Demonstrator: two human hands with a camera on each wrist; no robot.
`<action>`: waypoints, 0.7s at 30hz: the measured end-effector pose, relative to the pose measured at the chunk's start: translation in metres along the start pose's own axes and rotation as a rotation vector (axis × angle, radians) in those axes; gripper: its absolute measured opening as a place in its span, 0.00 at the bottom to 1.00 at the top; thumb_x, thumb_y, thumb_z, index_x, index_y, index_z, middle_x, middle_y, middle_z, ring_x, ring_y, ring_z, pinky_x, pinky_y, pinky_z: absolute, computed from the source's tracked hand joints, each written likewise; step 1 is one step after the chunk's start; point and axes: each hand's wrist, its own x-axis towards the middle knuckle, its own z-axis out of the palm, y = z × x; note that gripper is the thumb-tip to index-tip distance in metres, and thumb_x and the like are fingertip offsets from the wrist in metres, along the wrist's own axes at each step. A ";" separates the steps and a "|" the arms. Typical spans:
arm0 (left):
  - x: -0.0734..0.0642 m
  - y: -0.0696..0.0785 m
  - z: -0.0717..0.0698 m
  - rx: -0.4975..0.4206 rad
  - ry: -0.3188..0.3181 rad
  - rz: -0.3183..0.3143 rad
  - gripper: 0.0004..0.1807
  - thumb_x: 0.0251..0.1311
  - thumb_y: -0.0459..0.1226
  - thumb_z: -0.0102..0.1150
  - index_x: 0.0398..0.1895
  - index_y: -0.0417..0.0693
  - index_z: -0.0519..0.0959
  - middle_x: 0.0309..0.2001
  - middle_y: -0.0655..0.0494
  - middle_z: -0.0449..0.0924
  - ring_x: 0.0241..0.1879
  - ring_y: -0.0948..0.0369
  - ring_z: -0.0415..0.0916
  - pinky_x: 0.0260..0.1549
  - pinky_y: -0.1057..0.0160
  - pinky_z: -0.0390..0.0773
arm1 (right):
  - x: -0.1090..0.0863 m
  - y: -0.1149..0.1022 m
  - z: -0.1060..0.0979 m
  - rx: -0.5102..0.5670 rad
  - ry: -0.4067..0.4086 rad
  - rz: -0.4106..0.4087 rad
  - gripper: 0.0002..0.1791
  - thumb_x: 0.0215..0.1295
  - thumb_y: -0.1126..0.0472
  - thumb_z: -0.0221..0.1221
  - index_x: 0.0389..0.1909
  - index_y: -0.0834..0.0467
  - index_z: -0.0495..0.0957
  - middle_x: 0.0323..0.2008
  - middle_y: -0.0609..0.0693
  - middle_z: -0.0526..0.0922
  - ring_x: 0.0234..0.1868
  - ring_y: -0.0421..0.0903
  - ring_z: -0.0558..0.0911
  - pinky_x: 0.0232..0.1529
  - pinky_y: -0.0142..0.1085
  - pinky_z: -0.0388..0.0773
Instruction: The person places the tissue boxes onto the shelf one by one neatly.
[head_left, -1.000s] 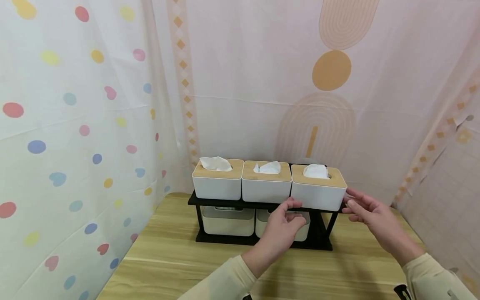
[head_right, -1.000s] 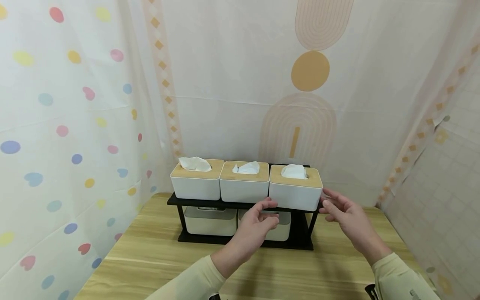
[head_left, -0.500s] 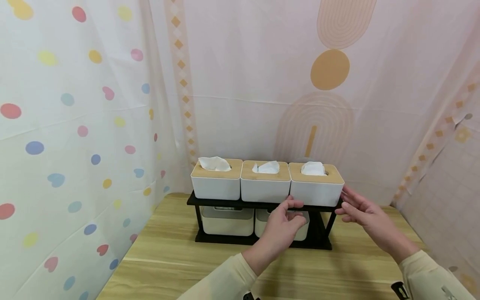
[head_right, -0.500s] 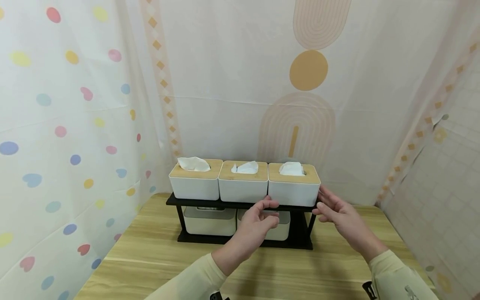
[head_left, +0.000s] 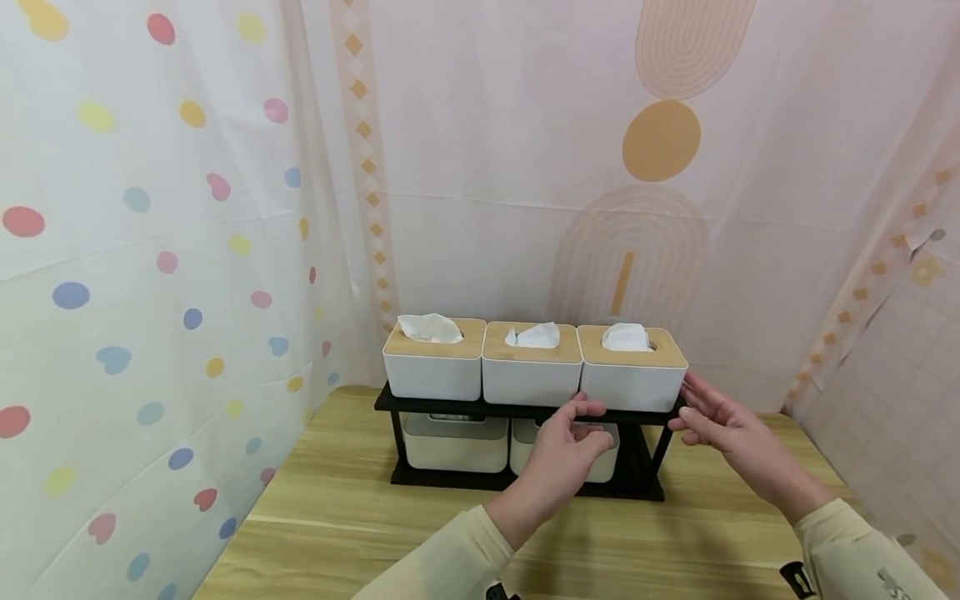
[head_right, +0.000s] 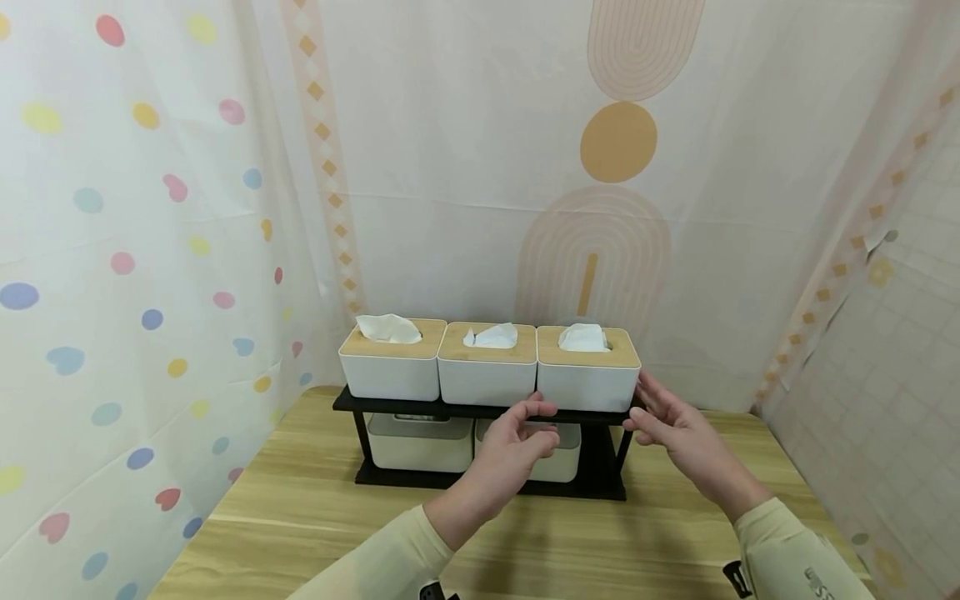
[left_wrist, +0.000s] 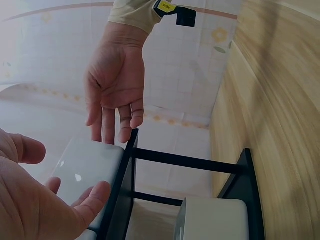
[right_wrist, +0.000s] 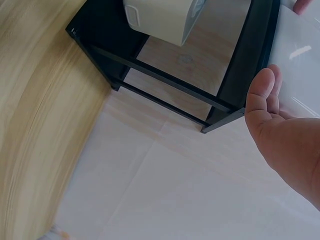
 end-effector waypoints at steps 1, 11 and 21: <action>0.000 0.000 0.000 0.002 0.000 -0.002 0.23 0.68 0.36 0.61 0.65 0.42 0.78 0.86 0.46 0.54 0.58 0.63 0.80 0.54 0.63 0.78 | 0.000 0.000 0.000 -0.001 0.001 0.000 0.42 0.88 0.55 0.49 0.87 0.64 0.36 0.84 0.72 0.43 0.56 0.29 0.84 0.53 0.27 0.84; -0.003 0.001 0.004 -0.010 -0.011 -0.013 0.21 0.69 0.37 0.62 0.64 0.44 0.79 0.85 0.47 0.57 0.55 0.64 0.79 0.43 0.66 0.74 | -0.004 0.002 -0.004 -0.017 0.013 -0.014 0.42 0.87 0.58 0.50 0.86 0.65 0.37 0.83 0.74 0.44 0.56 0.29 0.84 0.52 0.28 0.84; -0.015 -0.007 -0.019 0.062 -0.051 -0.059 0.21 0.70 0.43 0.63 0.65 0.52 0.79 0.75 0.53 0.73 0.59 0.60 0.80 0.46 0.61 0.82 | -0.008 0.008 -0.008 -0.027 0.021 0.013 0.42 0.87 0.57 0.50 0.87 0.63 0.36 0.84 0.73 0.47 0.56 0.27 0.83 0.52 0.27 0.84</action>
